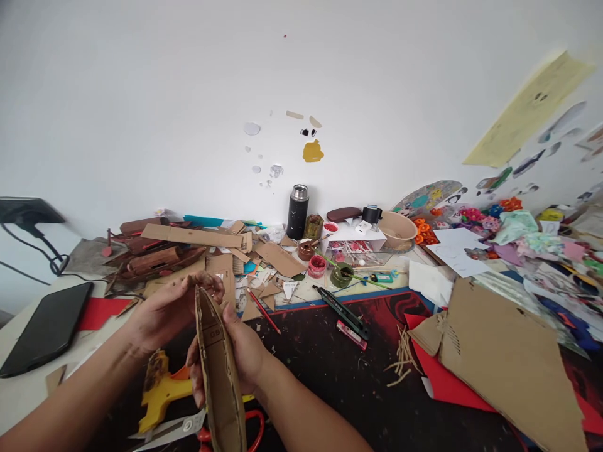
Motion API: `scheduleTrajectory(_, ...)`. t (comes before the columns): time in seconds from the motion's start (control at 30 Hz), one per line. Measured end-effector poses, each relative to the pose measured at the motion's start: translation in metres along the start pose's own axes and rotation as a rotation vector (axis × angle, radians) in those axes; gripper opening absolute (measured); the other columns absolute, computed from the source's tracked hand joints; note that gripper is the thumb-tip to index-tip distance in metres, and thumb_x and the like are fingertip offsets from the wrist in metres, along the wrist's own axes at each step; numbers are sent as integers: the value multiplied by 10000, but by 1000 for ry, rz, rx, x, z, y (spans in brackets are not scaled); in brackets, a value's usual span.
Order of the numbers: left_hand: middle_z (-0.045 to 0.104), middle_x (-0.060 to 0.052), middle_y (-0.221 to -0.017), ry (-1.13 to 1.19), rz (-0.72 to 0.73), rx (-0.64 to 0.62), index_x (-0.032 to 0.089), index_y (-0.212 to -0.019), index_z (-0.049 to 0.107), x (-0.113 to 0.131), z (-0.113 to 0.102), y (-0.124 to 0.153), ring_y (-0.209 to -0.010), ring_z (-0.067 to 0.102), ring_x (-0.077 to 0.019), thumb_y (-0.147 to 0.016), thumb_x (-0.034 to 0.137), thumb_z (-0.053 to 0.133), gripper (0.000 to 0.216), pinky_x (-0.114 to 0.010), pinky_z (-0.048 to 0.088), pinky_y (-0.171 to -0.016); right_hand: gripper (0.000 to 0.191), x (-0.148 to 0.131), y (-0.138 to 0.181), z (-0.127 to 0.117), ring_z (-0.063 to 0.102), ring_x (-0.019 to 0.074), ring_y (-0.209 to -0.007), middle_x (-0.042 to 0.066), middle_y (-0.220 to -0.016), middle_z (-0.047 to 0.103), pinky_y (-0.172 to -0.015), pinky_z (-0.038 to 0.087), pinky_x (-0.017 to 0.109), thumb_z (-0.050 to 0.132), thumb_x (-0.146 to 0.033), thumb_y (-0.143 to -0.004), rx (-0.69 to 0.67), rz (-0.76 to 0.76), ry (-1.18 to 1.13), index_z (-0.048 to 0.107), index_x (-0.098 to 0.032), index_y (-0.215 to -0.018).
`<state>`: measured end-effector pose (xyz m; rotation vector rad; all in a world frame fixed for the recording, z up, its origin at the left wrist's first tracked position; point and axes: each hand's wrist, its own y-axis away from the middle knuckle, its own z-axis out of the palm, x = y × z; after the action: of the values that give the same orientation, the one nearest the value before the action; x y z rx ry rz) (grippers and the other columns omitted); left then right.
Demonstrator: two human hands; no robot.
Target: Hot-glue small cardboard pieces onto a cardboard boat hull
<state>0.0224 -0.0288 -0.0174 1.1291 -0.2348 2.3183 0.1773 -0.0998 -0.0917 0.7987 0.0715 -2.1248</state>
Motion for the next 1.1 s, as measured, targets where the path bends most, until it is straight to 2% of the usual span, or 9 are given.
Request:
scheduleTrajectory(0.13,843,-137,-905,-52,8,2,127,-892,862,-3,-2,-1,-762,782,-253,-725,380,1021,342,-327,658,-744,1169,-2,1,-1,616,206,-407,84,-539,651,-425,473,277,-23,-1045,-838,28,5,-17,701,-128,-847)
scheduleTrajectory(0.3,828,-116,-854,-71,2,8,145,-848,846,-4,-3,-2,-743,777,-236,-734,336,1018,281,-306,653,-724,1261,0,0,-2,611,211,-403,78,-541,646,-419,478,280,-38,-1034,-844,53,19,-20,745,-67,-1048)
scheduleTrajectory(0.57,831,-101,-860,-61,-17,91,136,-896,862,-12,-4,-4,-770,768,-213,-718,342,1030,320,-282,642,-784,1204,-3,4,2,614,191,-437,86,-640,695,-451,504,279,-13,-1005,-892,63,-2,-31,729,-87,-1126)
scheduleTrajectory(0.73,845,-135,-1008,-166,-11,77,168,-1040,865,-12,4,-1,-978,785,-293,-798,431,971,373,-314,632,-827,1085,-13,10,10,640,186,-473,93,-696,722,-433,501,264,138,-1012,-919,159,-144,5,724,-110,-1063)
scheduleTrajectory(0.83,834,-138,-1136,-289,31,79,196,-1116,854,-8,10,6,-1134,758,-332,-854,422,931,355,-342,622,-919,970,-17,11,12,667,201,-516,70,-681,710,-496,567,305,304,-1000,-928,267,-289,36,715,-129,-1041)
scheduleTrajectory(0.93,810,-125,-1274,-387,39,59,230,-1194,835,-7,16,15,-1270,711,-354,-857,278,928,352,-352,597,-1020,896,-19,11,13,701,227,-573,53,-677,707,-575,621,362,483,-1002,-869,409,-401,97,718,-152,-1026)
scheduleTrajectory(1.03,802,-108,-1327,-422,11,34,273,-1336,785,-10,23,22,-1256,731,-369,-778,116,945,601,-358,626,-968,855,-23,14,15,761,279,-739,81,-769,752,-705,649,416,605,-983,-816,526,-502,171,752,-168,-1029)
scheduleTrajectory(1.1,788,-108,-1372,-465,21,6,299,-1424,744,-13,27,27,-1296,716,-374,-722,36,943,776,-362,632,-963,805,-27,18,19,776,313,-920,106,-892,790,-846,641,441,642,-941,-837,603,-617,242,783,-181,-1060)
